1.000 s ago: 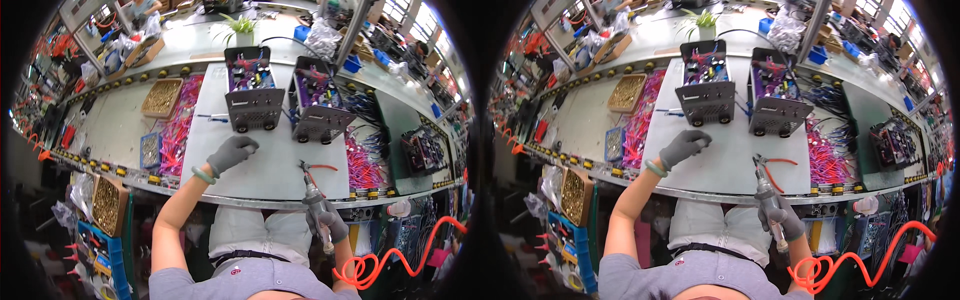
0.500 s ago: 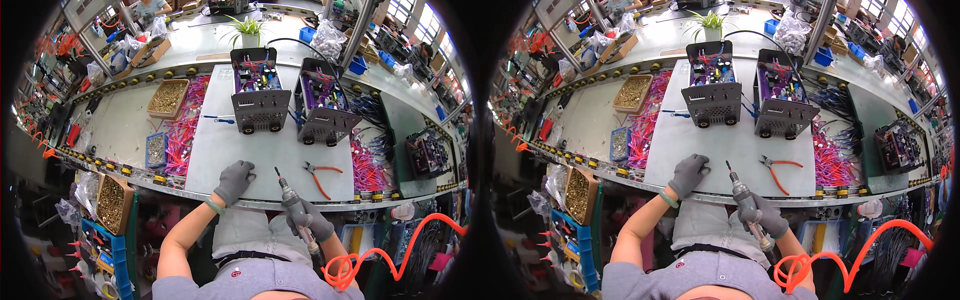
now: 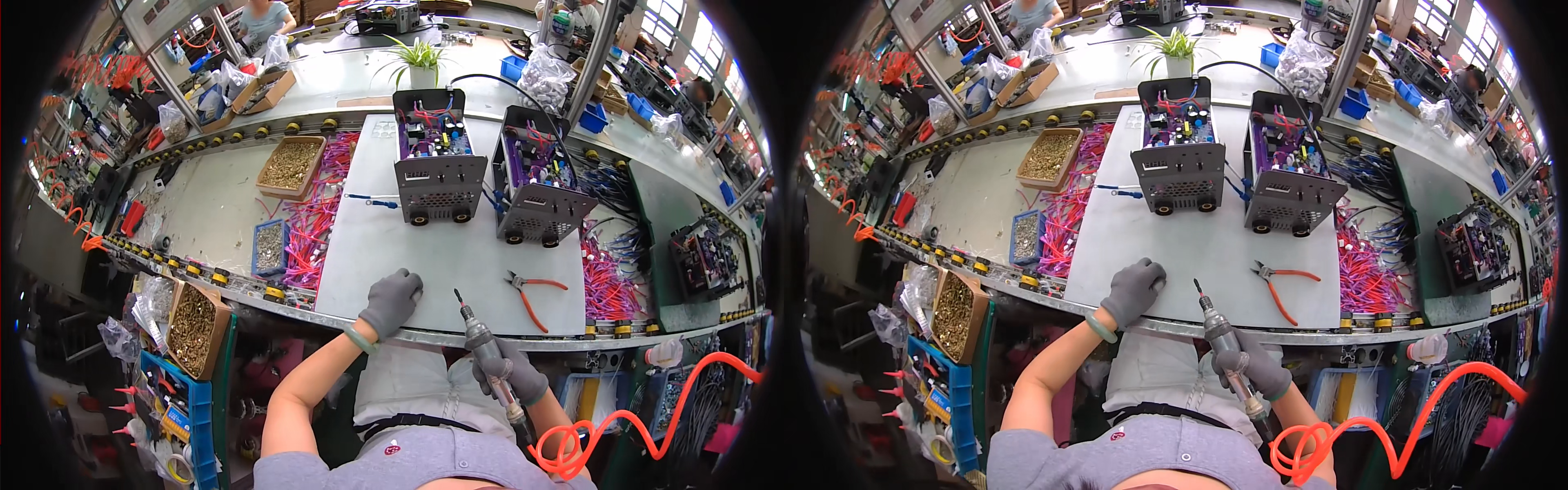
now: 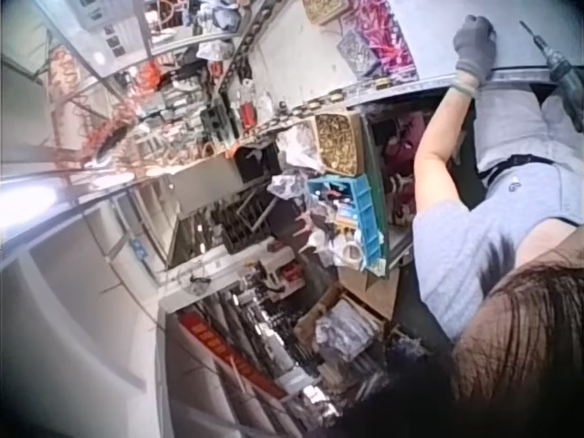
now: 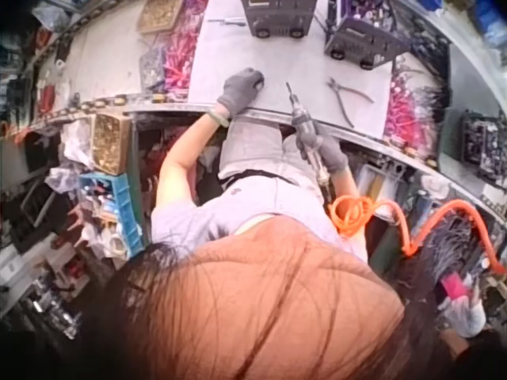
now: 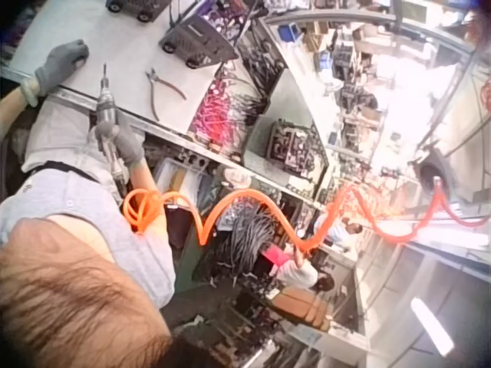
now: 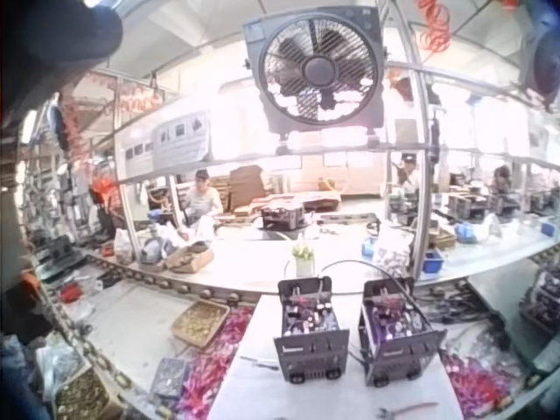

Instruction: The person assembles electronic devices on a factory workbench. They use a pneumatic screwdriver to fasten screws into the chassis of two open electronic units, handling the tools and components with gloved hands. The person also uses pliers to manipulate wires and moves the units around the workspace.

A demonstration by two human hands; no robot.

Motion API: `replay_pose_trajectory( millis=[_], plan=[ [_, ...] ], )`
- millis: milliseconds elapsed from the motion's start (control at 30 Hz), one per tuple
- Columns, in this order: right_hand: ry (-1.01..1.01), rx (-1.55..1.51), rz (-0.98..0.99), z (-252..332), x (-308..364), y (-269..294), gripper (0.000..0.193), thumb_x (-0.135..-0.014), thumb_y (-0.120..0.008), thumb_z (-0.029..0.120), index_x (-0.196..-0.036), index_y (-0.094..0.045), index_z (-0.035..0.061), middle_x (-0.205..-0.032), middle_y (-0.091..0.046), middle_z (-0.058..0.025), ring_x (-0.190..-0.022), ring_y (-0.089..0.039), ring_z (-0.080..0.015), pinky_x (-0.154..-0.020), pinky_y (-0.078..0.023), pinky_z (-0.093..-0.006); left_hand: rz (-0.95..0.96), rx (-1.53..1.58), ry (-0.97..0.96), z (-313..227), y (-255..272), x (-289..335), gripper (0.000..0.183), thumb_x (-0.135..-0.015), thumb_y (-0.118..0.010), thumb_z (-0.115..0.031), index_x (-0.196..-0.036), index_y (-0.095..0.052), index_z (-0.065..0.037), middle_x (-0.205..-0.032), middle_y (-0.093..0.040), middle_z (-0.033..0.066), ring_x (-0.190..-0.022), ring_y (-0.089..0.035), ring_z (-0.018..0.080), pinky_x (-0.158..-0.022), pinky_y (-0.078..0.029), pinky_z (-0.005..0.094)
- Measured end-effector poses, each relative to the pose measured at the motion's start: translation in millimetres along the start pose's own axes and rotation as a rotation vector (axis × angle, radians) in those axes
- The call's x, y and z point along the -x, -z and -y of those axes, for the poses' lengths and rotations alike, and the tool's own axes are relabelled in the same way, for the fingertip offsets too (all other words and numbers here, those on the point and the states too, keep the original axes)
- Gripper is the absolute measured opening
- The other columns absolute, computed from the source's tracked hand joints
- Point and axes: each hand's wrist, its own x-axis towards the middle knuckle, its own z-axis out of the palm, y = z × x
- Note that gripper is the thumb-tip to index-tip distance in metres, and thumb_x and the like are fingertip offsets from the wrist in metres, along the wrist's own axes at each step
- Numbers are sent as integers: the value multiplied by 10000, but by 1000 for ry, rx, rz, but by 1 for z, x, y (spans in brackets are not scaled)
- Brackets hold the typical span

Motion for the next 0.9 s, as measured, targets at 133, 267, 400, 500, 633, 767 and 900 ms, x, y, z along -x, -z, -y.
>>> replay_pose_trajectory(
  millis=[133, 267, 400, 500, 633, 767, 900],
  plan=[
    [-5, 72, -17, 5, -3, -8, 482, -766, -648, 298, -1143, -522, 25, -733, -587, -78, -530, -588, -154, -467, -472, -276, 18, -119, 1, -2, -4, -3, 129, -860, -644, -226, -918, -642, -111, -905, -633, 98, -788, -652, 322, -694, -522, 438],
    [29, 69, -3, 6, 2, -10, 454, -768, -647, 295, -1108, -526, 21, -730, -590, -77, -536, -593, -152, -470, -476, -271, -28, -101, 28, 2, -4, 3, 123, -866, -640, -227, -927, -641, -120, -898, -635, 101, -774, -654, 323, -685, -522, 440],
    [10, 94, 1, 7, 2, -9, 472, -754, -665, 318, -1081, -522, 10, -736, -587, -76, -539, -595, -150, -474, -481, -275, -51, -77, -15, 9, -7, 2, 114, -875, -637, -217, -928, -637, -116, -892, -642, 100, -771, -653, 325, -679, -523, 438],
    [36, 87, -8, 10, 2, -11, 489, -743, -677, 336, -1066, -518, 6, -738, -582, -77, -538, -592, -151, -475, -482, -280, -118, 41, -27, 16, -5, 0, 93, -885, -629, -182, -925, -635, -98, -870, -669, 106, -748, -658, 316, -667, -525, 413],
    [79, 65, 32, 5, -1, -9, 530, -736, -692, 346, -1100, -522, 1, -750, -582, -81, -559, -597, -152, -494, -493, -283, -116, 372, 145, 31, 9, -10, 163, -897, -635, -201, -949, -645, -47, -851, -704, 130, -792, -681, 312, -707, -532, 386],
    [64, 74, 15, 6, 0, -10, 593, -730, -718, 361, -1156, -514, 4, -758, -587, -83, -573, -603, -151, -504, -498, -278, -18, 543, 228, 46, 19, -14, 192, -875, -661, -197, -962, -671, -26, -854, -716, 141, -829, -695, 298, -754, -537, 367],
    [27, 44, 18, -3, -3, -7, 591, -723, -723, 388, -1131, -497, 26, -754, -585, -77, -555, -598, -149, -492, -498, -277, 22, 299, 107, 29, 23, -3, 182, -841, -683, -188, -984, -700, -76, -935, -678, 116, -828, -680, 254, -754, -537, 354]
  ],
)
